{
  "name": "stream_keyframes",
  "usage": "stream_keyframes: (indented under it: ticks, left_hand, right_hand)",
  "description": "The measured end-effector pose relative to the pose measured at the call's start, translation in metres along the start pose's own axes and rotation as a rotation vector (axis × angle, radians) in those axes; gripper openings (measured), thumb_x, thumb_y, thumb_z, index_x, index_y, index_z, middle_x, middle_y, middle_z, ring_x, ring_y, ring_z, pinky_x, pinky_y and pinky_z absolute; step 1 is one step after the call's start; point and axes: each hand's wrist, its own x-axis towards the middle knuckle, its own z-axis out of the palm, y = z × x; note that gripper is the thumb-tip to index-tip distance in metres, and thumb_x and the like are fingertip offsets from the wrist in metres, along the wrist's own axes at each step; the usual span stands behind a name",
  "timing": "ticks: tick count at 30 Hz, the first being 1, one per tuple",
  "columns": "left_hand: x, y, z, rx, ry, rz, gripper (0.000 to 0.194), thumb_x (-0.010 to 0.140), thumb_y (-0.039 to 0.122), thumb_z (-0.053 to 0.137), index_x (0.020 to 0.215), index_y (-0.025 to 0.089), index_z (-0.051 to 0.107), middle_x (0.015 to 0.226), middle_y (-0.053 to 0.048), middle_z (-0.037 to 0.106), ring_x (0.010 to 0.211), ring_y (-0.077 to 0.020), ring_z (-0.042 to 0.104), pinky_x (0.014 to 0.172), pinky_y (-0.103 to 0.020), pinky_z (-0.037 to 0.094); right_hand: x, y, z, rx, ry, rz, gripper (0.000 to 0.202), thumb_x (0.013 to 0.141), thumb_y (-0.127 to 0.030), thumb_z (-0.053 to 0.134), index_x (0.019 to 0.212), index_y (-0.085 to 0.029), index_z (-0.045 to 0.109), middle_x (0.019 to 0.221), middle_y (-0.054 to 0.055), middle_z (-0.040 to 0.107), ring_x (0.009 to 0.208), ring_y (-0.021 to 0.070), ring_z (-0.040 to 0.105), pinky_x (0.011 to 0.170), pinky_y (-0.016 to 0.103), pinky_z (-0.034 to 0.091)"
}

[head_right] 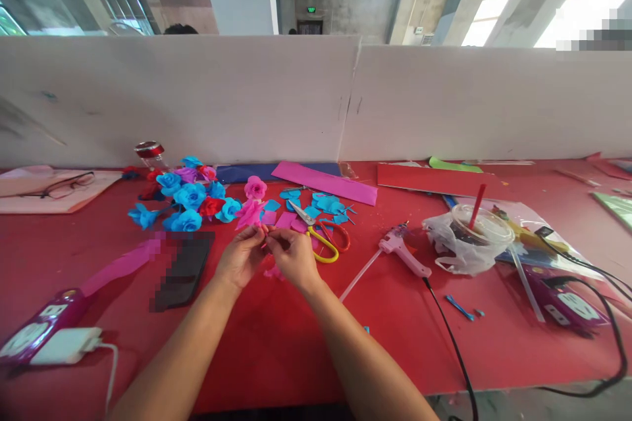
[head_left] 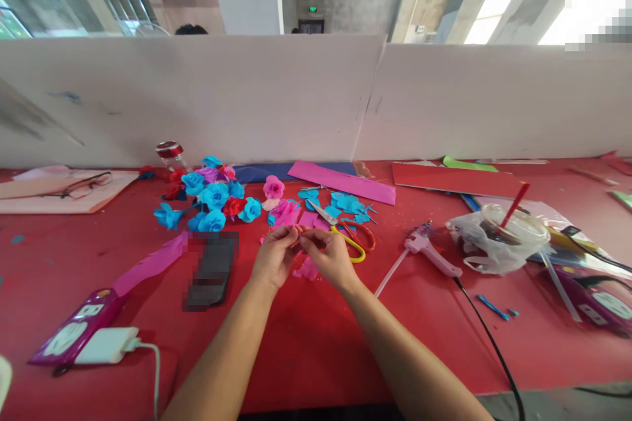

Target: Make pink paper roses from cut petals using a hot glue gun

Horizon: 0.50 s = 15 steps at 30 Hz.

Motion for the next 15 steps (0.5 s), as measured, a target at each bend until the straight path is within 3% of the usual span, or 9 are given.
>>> stream_keyframes:
  ticks: [5,8,15]
  left_hand:
    - [0.002,0.001,-0.001,-0.062,0.0,0.051,0.022,0.054,0.023,0.085,0.065,0.015,0.068,0.066,0.0,0.067,0.064,-0.011,0.062,0.057,-0.02,0.048]
    - [0.004,0.007,-0.003,-0.142,-0.012,0.094,0.022,0.057,0.023,0.084,0.067,0.016,0.066,0.064,0.002,0.066,0.07,-0.0134,0.066,0.067,-0.024,0.053]
    - [0.008,0.019,-0.008,-0.249,0.07,0.103,0.013,0.069,0.016,0.076,0.071,0.017,0.063,0.068,0.002,0.067,0.066,-0.0107,0.065,0.073,-0.028,0.055]
  right_hand:
    - [-0.001,-0.001,-0.002,-0.221,-0.021,-0.044,0.013,0.083,-0.021,0.054,0.076,-0.017,0.064,0.063,0.001,0.066,0.055,0.013,0.059,0.054,0.022,0.043]
    - [0.0,-0.001,-0.007,-0.282,-0.108,-0.043,0.014,0.084,-0.022,0.053,0.076,-0.017,0.063,0.059,-0.001,0.062,0.051,0.011,0.054,0.05,0.021,0.038]
    - [0.005,-0.001,-0.024,-0.277,-0.301,0.044,0.017,0.083,-0.03,0.058,0.077,-0.017,0.068,0.068,0.001,0.068,0.062,0.0134,0.06,0.059,0.023,0.044]
